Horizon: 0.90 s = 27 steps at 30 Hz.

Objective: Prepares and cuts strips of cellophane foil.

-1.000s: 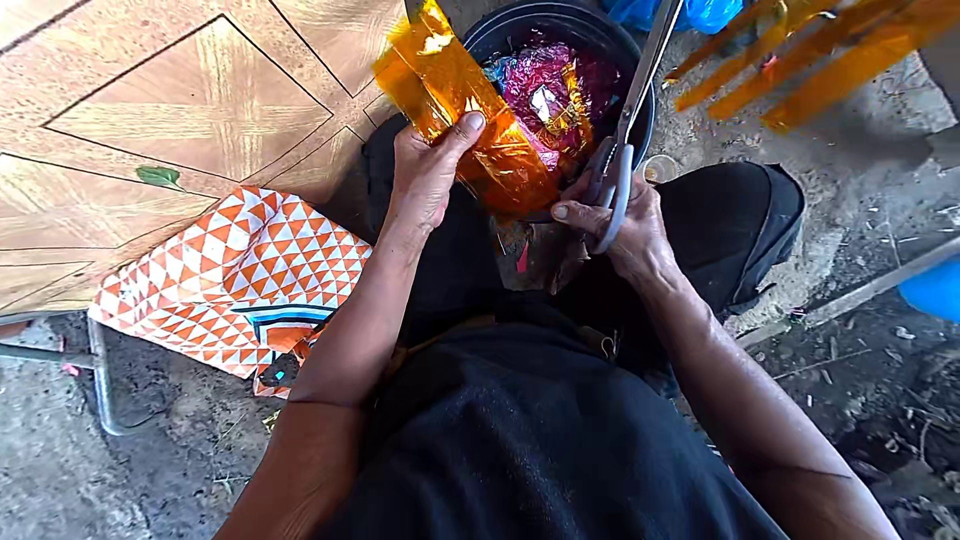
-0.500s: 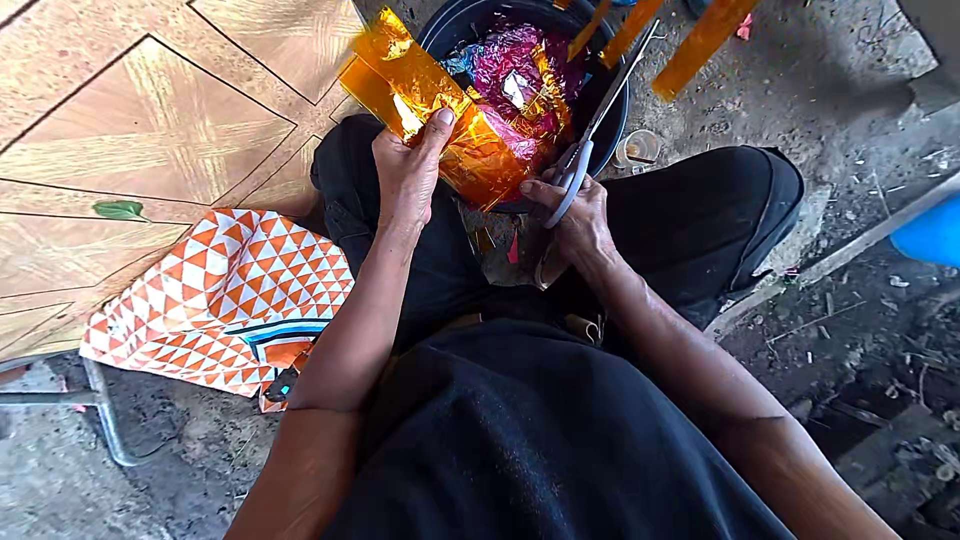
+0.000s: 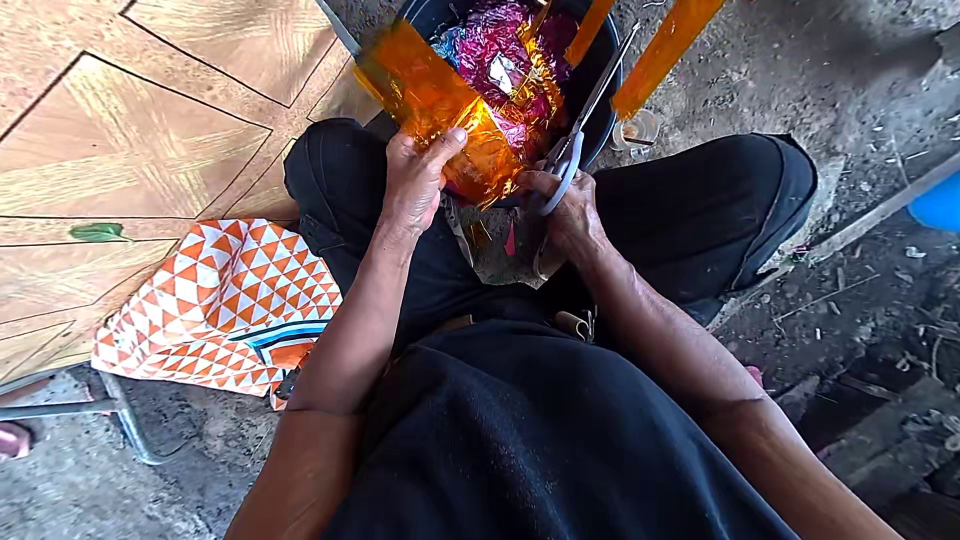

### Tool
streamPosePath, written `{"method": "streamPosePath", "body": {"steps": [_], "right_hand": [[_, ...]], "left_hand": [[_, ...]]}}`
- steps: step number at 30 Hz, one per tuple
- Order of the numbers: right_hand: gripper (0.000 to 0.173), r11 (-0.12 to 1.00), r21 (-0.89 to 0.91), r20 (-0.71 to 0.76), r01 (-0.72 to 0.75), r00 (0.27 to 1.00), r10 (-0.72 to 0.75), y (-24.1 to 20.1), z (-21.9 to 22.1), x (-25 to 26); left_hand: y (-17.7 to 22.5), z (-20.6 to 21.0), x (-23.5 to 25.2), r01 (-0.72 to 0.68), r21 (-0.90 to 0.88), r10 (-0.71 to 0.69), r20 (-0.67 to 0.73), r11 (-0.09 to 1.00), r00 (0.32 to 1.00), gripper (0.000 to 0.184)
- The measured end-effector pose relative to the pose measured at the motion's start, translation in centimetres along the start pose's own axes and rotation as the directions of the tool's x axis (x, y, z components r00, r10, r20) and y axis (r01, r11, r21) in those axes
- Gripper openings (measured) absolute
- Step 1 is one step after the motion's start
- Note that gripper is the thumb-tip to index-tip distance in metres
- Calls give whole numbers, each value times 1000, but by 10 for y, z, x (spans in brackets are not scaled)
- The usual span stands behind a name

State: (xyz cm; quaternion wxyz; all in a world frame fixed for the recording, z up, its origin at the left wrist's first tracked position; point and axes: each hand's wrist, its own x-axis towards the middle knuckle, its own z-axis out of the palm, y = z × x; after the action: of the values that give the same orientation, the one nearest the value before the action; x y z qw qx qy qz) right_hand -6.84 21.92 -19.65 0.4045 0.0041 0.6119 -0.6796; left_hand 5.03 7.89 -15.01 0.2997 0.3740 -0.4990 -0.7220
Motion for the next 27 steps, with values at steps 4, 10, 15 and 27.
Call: {"method": "streamPosePath", "body": {"steps": [4, 10, 15, 27], "right_hand": [[18, 1000, 14, -19, -13, 1000, 13, 2, -1, 4], [19, 998, 42, -107, -38, 993, 42, 7, -7, 10], [22, 999, 24, -248, -48, 967, 52, 14, -16, 19], [12, 995, 43, -397, -91, 912, 100, 11, -31, 20]], "left_hand": [[0, 1, 4, 83, 17, -84, 70, 996, 994, 35], [-23, 11, 35, 87, 149, -98, 70, 985, 993, 38], [-67, 30, 78, 244, 243, -242, -39, 939, 969, 35], [-161, 19, 112, 579, 174, -552, -185, 796, 813, 52]]}}
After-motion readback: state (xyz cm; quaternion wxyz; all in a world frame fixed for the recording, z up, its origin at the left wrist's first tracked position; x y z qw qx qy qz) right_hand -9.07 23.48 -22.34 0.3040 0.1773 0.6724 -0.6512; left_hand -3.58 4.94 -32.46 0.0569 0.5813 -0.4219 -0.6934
